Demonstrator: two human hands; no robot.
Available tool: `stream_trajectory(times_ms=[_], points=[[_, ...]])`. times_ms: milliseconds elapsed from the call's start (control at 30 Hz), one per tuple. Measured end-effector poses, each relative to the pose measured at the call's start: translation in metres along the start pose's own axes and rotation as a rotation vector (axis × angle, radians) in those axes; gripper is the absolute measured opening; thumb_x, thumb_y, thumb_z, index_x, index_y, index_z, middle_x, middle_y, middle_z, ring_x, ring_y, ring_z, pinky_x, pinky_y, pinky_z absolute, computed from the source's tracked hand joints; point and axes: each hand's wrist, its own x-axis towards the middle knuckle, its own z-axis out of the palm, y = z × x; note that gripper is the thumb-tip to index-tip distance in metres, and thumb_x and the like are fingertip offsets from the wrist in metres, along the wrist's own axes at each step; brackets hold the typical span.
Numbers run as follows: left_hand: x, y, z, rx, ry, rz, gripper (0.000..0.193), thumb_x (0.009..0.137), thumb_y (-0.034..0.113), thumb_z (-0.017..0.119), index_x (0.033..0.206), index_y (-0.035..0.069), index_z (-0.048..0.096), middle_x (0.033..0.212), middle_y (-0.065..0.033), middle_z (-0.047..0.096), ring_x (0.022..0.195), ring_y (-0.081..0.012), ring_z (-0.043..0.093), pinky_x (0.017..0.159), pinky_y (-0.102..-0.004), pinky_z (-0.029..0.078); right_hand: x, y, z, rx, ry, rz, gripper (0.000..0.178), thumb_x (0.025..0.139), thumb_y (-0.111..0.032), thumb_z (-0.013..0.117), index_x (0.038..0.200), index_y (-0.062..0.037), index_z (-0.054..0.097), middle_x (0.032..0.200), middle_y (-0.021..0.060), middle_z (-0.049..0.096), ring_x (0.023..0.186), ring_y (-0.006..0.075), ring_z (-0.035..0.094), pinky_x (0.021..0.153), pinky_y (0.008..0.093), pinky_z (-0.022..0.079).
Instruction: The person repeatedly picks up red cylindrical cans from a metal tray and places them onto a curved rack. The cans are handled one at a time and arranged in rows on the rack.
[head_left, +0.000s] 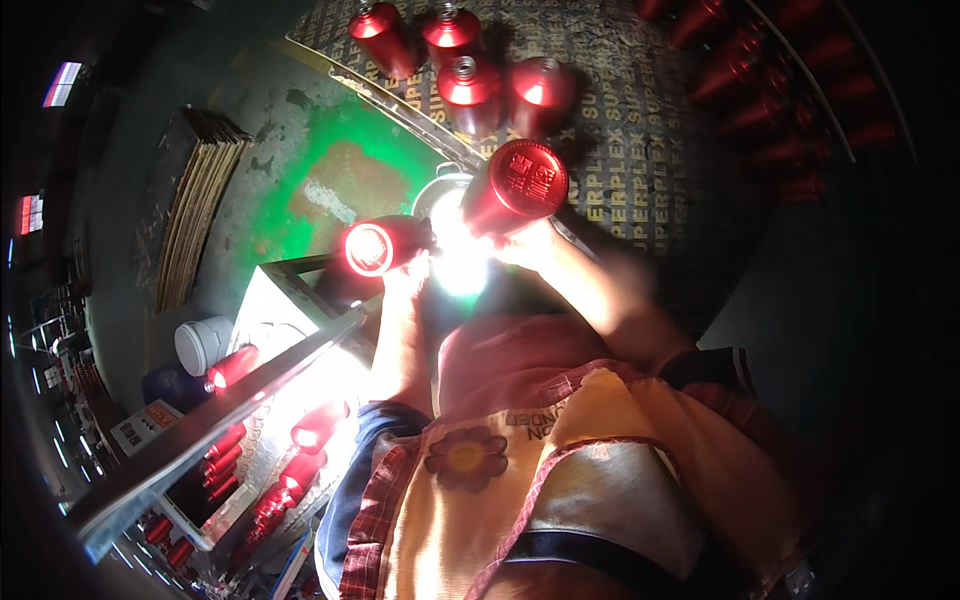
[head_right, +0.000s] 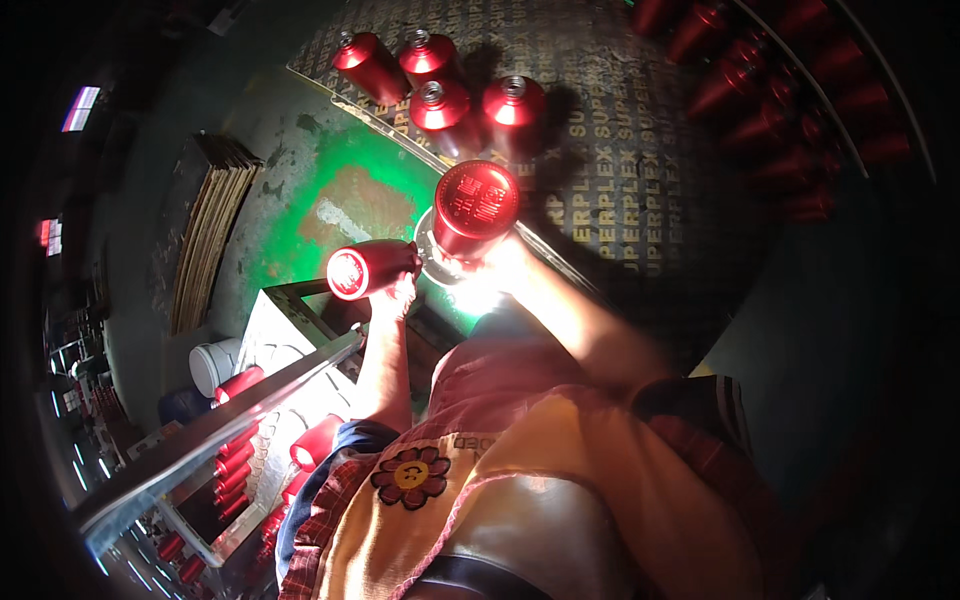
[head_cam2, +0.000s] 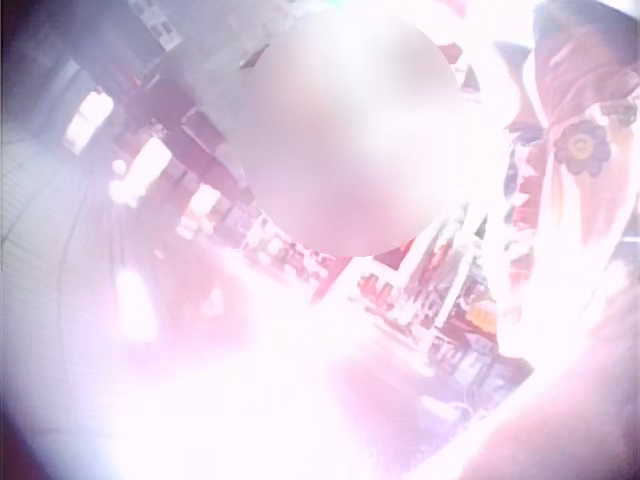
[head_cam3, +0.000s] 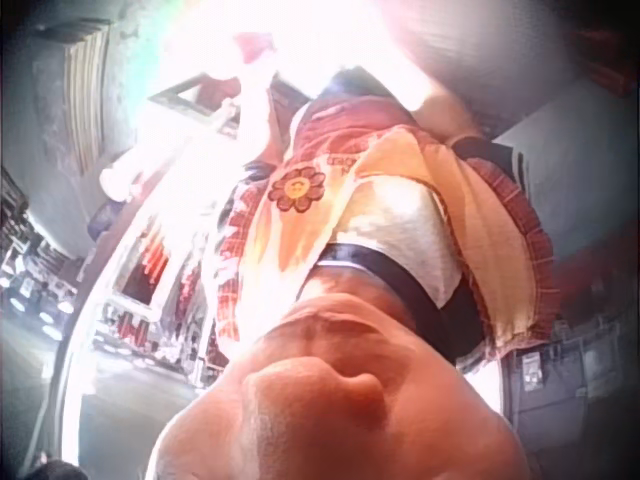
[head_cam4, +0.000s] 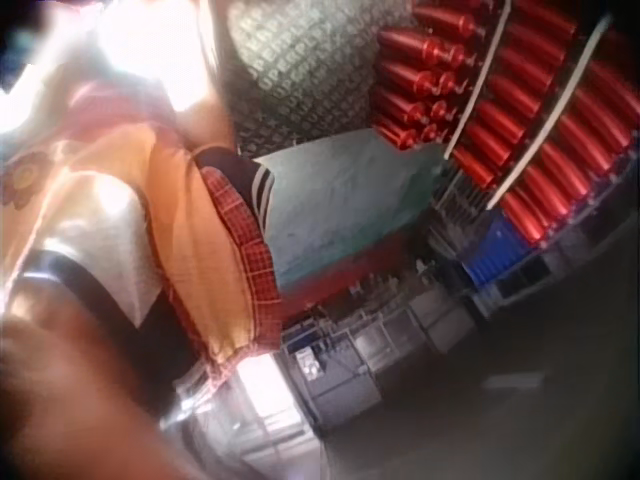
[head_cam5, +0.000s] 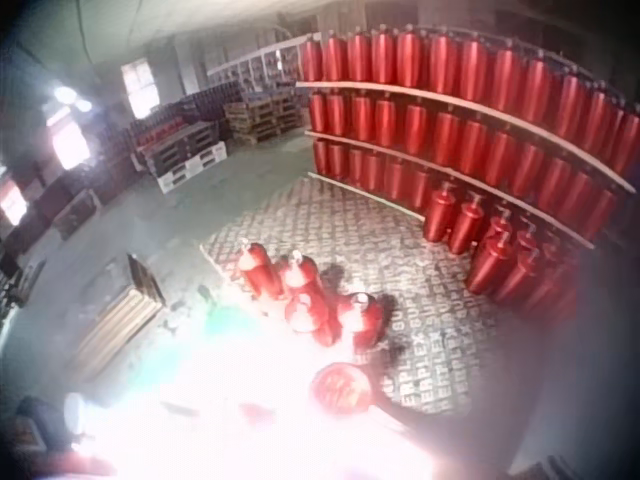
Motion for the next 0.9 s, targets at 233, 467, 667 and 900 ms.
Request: stream_trajectory(times_ms=[233,467,667,900], points=[[0.007,0.036,-0.004,-0.017,0.037,-0.037,0.058,0.092,0.048,0.053,0.135,0.01,0.047,0.134,-0.0216,0.05,0.118,-0.0451,0.051,0.056,-0.0377,0.057,0.037,0.027,-0.023,0.046,0.021,0.042,0.043,0.094,-0.016,0.061,0.131,0.0033,0.048,0.122,0.0206,0.058,0.107,0.0267,0.062,0.087,0.0379,0.056],[-0.003,0.034,0.005,-0.026,0.048,-0.112,0.055,0.095,0.051,0.049,0.135,0.013,0.051,0.132,-0.0142,0.056,0.12,-0.0373,0.056,0.062,-0.0401,0.058,0.043,0.034,-0.016,-0.08,0.145,-0.047,0.04,0.099,-0.026,0.053,0.128,0.0022,0.052,0.119,0.0218,0.061,0.105,0.0298,0.064,0.087,0.0417,0.056],[-0.023,0.008,0.065,0.257,0.179,0.179,0.056,0.094,0.052,0.051,0.133,0.012,0.053,0.13,-0.0175,0.059,0.114,-0.0394,0.057,0.067,-0.051,0.058,0.003,-0.022,0.007,0.05,0.092,-0.049,0.044,0.103,-0.035,0.046,0.129,0.0006,0.053,0.118,0.0172,0.063,0.11,0.0257,0.061,0.097,0.0427,0.051],[-0.001,-0.101,0.252,1.523,-0.265,0.398,0.058,0.095,0.046,0.058,0.135,0.005,0.053,0.129,-0.0167,0.061,0.11,-0.0255,0.063,0.096,-0.039,0.051,-0.147,-0.159,0.173,-1.174,1.015,-0.426,0.042,0.093,-0.027,0.057,0.132,-0.0113,0.058,0.115,0.0058,0.061,0.105,0.02,0.06,0.094,0.0334,0.05]])
